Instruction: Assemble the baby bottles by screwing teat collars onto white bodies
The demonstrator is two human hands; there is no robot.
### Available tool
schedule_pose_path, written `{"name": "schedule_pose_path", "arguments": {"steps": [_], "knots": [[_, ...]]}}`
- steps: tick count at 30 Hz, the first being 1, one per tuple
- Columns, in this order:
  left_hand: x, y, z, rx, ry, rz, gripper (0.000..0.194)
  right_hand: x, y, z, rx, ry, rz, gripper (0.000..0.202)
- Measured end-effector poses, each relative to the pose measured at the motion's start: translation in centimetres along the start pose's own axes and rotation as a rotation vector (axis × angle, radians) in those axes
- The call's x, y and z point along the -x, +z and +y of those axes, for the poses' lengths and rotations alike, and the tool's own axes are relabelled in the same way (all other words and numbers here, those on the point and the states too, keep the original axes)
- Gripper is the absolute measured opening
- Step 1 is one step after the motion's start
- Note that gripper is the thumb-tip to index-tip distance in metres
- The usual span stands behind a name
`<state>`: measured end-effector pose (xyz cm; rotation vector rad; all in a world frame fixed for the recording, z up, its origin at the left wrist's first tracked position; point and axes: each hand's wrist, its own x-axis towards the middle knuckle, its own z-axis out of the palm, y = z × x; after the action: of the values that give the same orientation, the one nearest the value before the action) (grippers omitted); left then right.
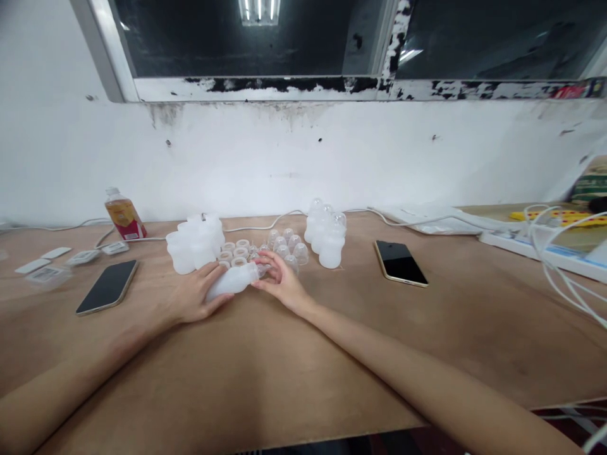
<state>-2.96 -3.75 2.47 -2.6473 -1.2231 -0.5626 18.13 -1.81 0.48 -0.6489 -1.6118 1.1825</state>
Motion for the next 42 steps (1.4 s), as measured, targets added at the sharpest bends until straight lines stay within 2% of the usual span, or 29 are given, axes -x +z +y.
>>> {"name": "schedule_pose_path", "arguments": {"steps": [5, 8, 12, 15, 21, 25, 27, 29, 31, 33, 37, 40, 42], "knots": [[0.1, -0.7, -0.1, 0.007, 0.009, -0.063, 0.039, 0.6, 0.0, -0.8, 0.362, -0.180, -0.136, 0.034], [0.2, -1.1, -0.1, 0.048, 0.002, -0.096, 0.039, 0.7, -0.1, -1.3, 0.511, -0.270, -0.176, 0.031], [0.4, -0.5, -0.1, 0.040, 0.027, 0.012, 0.042, 0.6, -0.6, -1.4, 0.562, -0.283, -0.193, 0.034], [0.6, 0.4, -0.2, 0.000, 0.072, 0.137, 0.045, 0.4, -1.0, -1.5, 0.591, -0.249, -0.191, 0.036], [0.7, 1.3, -0.7, 0.003, 0.094, 0.286, 0.043, 0.4, -0.9, -1.8, 0.556, -0.200, -0.133, 0.037], [0.8, 1.7, -0.5, -0.067, 0.142, 0.365, 0.042, 0.4, -0.3, -1.2, 0.440, 0.050, -0.122, 0.035], [0.8, 1.8, -0.4, -0.097, 0.169, 0.378, 0.041, 0.4, -0.3, -1.0, 0.414, 0.170, -0.148, 0.046], [0.8, 1.9, -0.4, -0.087, 0.177, 0.372, 0.042, 0.3, -0.5, -1.0, 0.465, 0.217, -0.147, 0.054], [0.7, 2.0, -0.4, -0.040, 0.153, 0.368, 0.042, 0.3, -0.9, -1.2, 0.538, 0.164, -0.100, 0.052], [0.6, 1.8, -0.4, 0.015, 0.100, 0.351, 0.042, 0.3, -1.5, -1.5, 0.591, 0.022, -0.068, 0.040], [0.6, 1.1, -0.2, 0.069, -0.021, 0.278, 0.042, 0.3, -2.0, -2.0, 0.638, -0.256, -0.189, 0.055], [0.8, 0.8, 0.2, 0.059, -0.035, 0.233, 0.043, 0.3, -1.6, -2.3, 0.667, -0.306, -0.238, 0.043], [0.9, 0.8, 0.3, 0.031, 0.001, 0.219, 0.044, 0.4, -1.1, -2.4, 0.679, -0.254, -0.221, 0.038]]}}
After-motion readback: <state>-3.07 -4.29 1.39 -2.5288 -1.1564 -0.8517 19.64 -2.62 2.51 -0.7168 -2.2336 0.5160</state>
